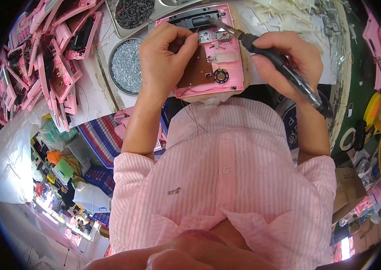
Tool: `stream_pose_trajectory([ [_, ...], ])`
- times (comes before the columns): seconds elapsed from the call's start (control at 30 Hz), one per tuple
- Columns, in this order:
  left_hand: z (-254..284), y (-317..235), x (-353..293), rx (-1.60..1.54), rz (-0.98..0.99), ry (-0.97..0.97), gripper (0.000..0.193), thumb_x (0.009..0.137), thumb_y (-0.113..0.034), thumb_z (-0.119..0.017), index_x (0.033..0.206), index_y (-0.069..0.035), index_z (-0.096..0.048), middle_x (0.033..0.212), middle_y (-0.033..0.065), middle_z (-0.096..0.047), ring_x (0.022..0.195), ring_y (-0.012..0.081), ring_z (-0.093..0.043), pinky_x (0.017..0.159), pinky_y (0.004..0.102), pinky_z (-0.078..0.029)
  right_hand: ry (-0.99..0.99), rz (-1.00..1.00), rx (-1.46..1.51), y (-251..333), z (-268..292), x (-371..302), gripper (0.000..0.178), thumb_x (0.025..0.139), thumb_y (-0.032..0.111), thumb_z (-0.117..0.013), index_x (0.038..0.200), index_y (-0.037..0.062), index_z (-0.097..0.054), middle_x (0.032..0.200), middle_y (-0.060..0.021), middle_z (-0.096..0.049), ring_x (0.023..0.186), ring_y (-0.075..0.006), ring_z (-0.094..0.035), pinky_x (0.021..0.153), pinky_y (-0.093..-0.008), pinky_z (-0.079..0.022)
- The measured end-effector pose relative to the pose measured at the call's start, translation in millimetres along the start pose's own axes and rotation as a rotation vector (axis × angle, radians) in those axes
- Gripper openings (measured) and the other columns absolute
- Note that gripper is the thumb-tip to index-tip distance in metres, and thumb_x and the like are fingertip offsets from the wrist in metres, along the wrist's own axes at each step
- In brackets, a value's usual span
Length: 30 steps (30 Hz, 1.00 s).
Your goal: Assembling internal circuit components and securing the plastic outer casing of toy calculators at a factory workbench.
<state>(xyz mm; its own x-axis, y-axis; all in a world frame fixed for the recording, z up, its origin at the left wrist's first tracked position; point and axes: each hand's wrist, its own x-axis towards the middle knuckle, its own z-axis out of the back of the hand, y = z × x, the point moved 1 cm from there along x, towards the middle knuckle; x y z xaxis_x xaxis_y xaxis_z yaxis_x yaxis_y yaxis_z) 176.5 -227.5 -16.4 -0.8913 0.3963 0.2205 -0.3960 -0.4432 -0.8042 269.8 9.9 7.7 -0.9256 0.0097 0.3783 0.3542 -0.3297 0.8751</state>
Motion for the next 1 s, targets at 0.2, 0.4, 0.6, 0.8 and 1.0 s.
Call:
stream_pose_trajectory([
  [0.2,-2,2,-2,0.009,-0.013,-0.053,0.01,0.078,-0.009,-0.077,0.079,-0.004,-0.068,0.073,0.007,-0.058,0.061,0.0206,-0.059,0.056,0.0328,-0.049,0.125,0.137,-0.126,-4,-4,2,0.028,0.074,0.003,-0.079,0.1,-0.0012,-0.069,0.082,-0.0103,-0.068,0.061,-0.0151,-0.059,0.055,-0.0252,-0.043],
  [0.4,-4,1,-3,0.023,-0.022,-0.075,0.008,0.081,-0.006,-0.076,0.079,-0.002,-0.07,0.072,0.0044,-0.061,0.062,0.0151,-0.058,0.057,0.0284,-0.046,0.147,0.198,-0.198,-4,-12,8,0.026,0.074,0.003,-0.078,0.098,-0.0014,-0.068,0.074,-0.0089,-0.065,0.057,-0.0164,-0.056,0.052,-0.0268,-0.041],
  [0.6,-6,4,-3,0.055,-0.061,-0.091,0.01,0.078,-0.009,-0.076,0.077,-0.005,-0.067,0.074,0.0073,-0.058,0.06,0.023,-0.058,0.055,0.0351,-0.048,0.185,0.183,-0.187,-6,-10,11,0.026,0.074,0.005,-0.079,0.098,0.0033,-0.07,0.074,-0.0067,-0.066,0.058,-0.0184,-0.059,0.052,-0.0279,-0.044],
  [0.8,-7,1,-4,0.067,-0.032,-0.099,0.011,0.079,-0.01,-0.076,0.077,-0.005,-0.066,0.074,0.0076,-0.058,0.061,0.0231,-0.059,0.055,0.0356,-0.048,0.249,0.283,-0.18,-6,-7,19,0.025,0.072,0.003,-0.078,0.096,0.0047,-0.07,0.07,-0.0063,-0.063,0.056,-0.0215,-0.057,0.051,-0.0302,-0.042],
  [1.0,-8,0,-5,0.074,-0.041,-0.117,0.012,0.079,-0.01,-0.076,0.077,-0.005,-0.066,0.074,0.0075,-0.058,0.061,0.023,-0.059,0.055,0.0353,-0.048,0.266,0.198,-0.202,-3,-2,21,0.024,0.071,0.002,-0.077,0.094,0.004,-0.07,0.07,-0.0068,-0.063,0.057,-0.0211,-0.058,0.052,-0.0303,-0.043],
])
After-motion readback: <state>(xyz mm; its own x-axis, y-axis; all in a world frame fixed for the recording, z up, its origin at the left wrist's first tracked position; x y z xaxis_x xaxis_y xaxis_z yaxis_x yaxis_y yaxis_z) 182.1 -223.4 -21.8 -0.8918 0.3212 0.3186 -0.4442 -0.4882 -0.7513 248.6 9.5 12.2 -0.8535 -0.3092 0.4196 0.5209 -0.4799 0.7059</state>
